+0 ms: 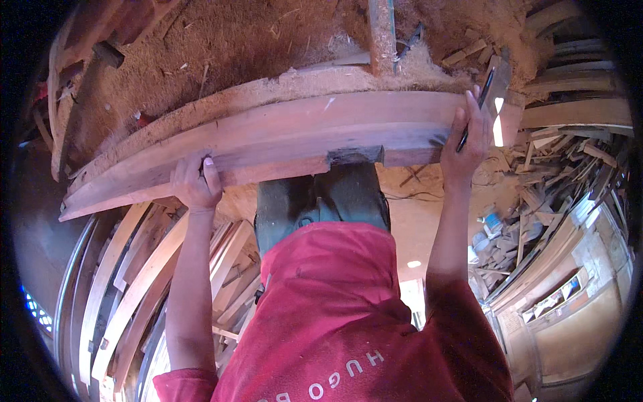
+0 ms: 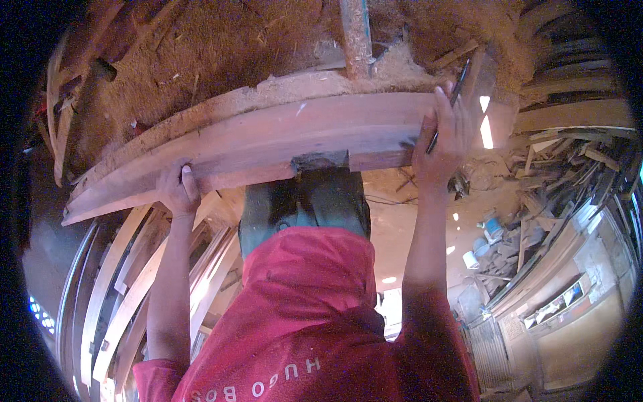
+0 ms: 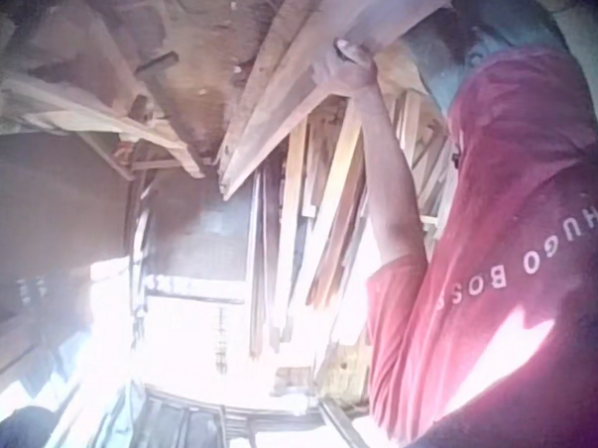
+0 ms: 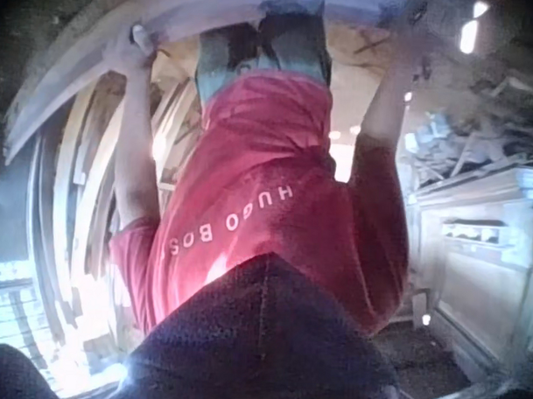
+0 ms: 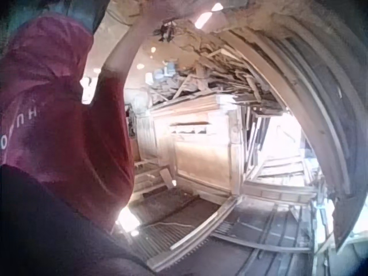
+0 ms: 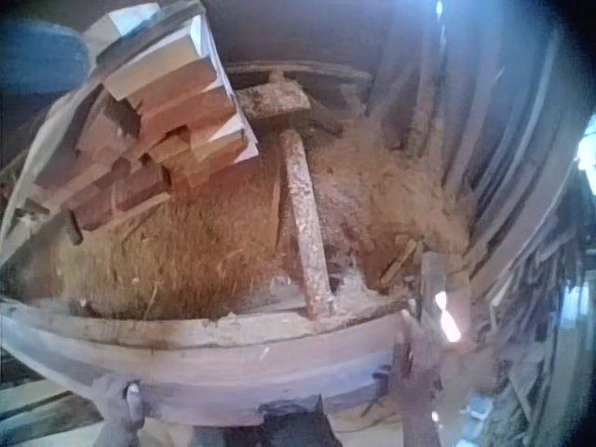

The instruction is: The person marks a piece of wood with a pencil and a square, then uses a hammer and a chisel to carve out a section of a larger wooden beam.

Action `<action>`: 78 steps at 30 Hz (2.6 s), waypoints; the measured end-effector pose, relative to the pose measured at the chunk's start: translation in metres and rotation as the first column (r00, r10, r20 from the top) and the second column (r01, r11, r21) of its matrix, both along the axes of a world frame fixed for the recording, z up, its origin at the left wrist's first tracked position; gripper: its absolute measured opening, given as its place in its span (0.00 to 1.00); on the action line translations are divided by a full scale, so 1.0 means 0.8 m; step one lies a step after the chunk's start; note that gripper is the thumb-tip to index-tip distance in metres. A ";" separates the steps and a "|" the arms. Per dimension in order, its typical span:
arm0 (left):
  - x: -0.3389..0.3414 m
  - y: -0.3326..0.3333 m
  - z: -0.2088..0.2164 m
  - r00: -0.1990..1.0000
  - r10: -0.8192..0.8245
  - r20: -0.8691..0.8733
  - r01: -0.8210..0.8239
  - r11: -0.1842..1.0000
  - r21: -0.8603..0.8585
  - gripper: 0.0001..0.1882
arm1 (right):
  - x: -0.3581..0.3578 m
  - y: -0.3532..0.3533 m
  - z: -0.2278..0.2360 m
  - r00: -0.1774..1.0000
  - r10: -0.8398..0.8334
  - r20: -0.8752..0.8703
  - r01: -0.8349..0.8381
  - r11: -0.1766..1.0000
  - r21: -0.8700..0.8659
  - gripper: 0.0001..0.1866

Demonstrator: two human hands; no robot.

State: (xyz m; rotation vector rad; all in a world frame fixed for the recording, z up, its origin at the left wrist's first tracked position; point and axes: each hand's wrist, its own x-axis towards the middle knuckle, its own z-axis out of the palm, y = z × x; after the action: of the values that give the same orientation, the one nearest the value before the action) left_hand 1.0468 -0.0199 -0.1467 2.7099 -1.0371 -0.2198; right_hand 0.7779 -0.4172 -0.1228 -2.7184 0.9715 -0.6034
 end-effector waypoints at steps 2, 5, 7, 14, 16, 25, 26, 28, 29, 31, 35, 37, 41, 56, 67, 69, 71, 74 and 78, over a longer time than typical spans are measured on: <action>0.001 0.000 -0.001 1.000 0.001 -0.010 -0.001 1.000 -0.015 0.14 | 0.003 0.002 -0.001 0.998 -0.057 0.008 0.057 0.998 0.026 0.17; 0.001 0.000 -0.003 1.000 -0.006 0.012 0.006 1.000 -0.016 0.14 | 0.005 0.005 -0.001 0.992 -0.127 0.019 0.126 0.991 0.047 0.17; 0.001 0.004 -0.008 1.000 0.006 0.009 -0.005 0.998 -0.064 0.14 | 0.004 0.004 -0.003 0.991 -0.135 0.023 0.134 0.990 0.041 0.17; 0.000 -0.002 -0.001 0.999 -0.022 0.031 0.023 1.000 -0.020 0.14 | -0.003 0.002 -0.005 0.995 -0.100 0.013 0.100 0.995 0.012 0.19; 0.000 0.000 -0.003 0.998 -0.033 0.045 0.035 0.998 -0.043 0.14 | -0.004 0.002 -0.005 0.995 -0.101 0.017 0.101 0.995 0.023 0.19; 0.003 -0.006 0.000 0.998 -0.052 0.020 0.052 0.998 -0.018 0.14 | -0.003 0.003 0.003 0.995 -0.095 -0.003 0.095 0.995 0.036 0.16; 0.003 -0.003 0.000 0.999 -0.050 0.022 0.050 0.999 -0.015 0.14 | -0.004 0.002 0.000 0.996 -0.094 0.005 0.094 0.995 0.035 0.17; 0.001 0.004 -0.003 0.999 -0.040 0.024 0.040 0.999 0.015 0.14 | -0.004 0.002 -0.002 0.996 -0.090 0.014 0.089 0.995 0.037 0.17; 0.001 0.004 -0.004 0.999 -0.041 0.024 0.040 0.999 0.015 0.14 | -0.003 0.003 -0.002 0.995 -0.095 0.013 0.094 0.995 0.033 0.16; 0.002 0.003 -0.005 1.000 -0.022 0.013 0.023 1.000 -0.011 0.14 | -0.003 0.004 -0.001 0.995 -0.099 0.012 0.098 0.995 0.028 0.16; 0.002 0.004 -0.005 1.000 -0.026 0.018 0.026 1.000 -0.009 0.14 | -0.005 0.003 -0.002 0.996 -0.093 0.016 0.093 0.995 0.033 0.17; 0.002 0.002 -0.003 0.999 -0.035 0.013 0.035 0.999 0.000 0.14 | -0.006 0.003 -0.004 0.995 -0.090 0.035 0.089 0.996 0.030 0.17; 0.001 0.000 -0.003 1.000 -0.015 -0.008 0.015 1.000 -0.022 0.13 | -0.008 0.004 -0.006 0.994 -0.099 0.046 0.096 0.994 0.050 0.17; -0.004 -0.002 0.003 0.998 0.033 0.044 -0.032 0.999 -0.025 0.12 | -0.006 0.007 0.002 0.997 -0.078 0.018 0.077 0.995 0.070 0.17; -0.008 0.000 0.005 0.993 0.113 0.021 -0.115 0.991 0.065 0.16 | -0.003 0.013 0.008 0.995 -0.096 0.006 0.096 0.995 0.016 0.18; -0.007 -0.001 0.008 0.994 0.111 0.016 -0.111 0.992 0.057 0.16 | -0.005 0.014 0.008 0.995 -0.101 -0.001 0.101 0.994 0.042 0.19; -0.007 -0.001 0.008 0.994 0.106 0.010 -0.106 0.993 0.051 0.17 | -0.004 0.015 0.007 0.994 -0.111 -0.001 0.111 0.993 0.040 0.19; -0.005 -0.004 0.005 0.993 0.118 -0.005 -0.117 0.989 0.087 0.19 | -0.006 0.014 0.008 0.992 -0.125 -0.034 0.127 0.990 0.067 0.19; -0.005 -0.002 0.001 0.986 0.157 -0.053 -0.149 0.981 0.123 0.20 | -0.003 0.014 0.002 0.997 -0.079 -0.025 0.082 0.990 0.115 0.21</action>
State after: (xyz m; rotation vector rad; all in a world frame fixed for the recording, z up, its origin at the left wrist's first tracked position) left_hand 1.0425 -0.0214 -0.1456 2.8529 -0.8181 -0.3465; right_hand 0.7754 -0.4061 -0.1210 -2.5990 1.0903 -0.5164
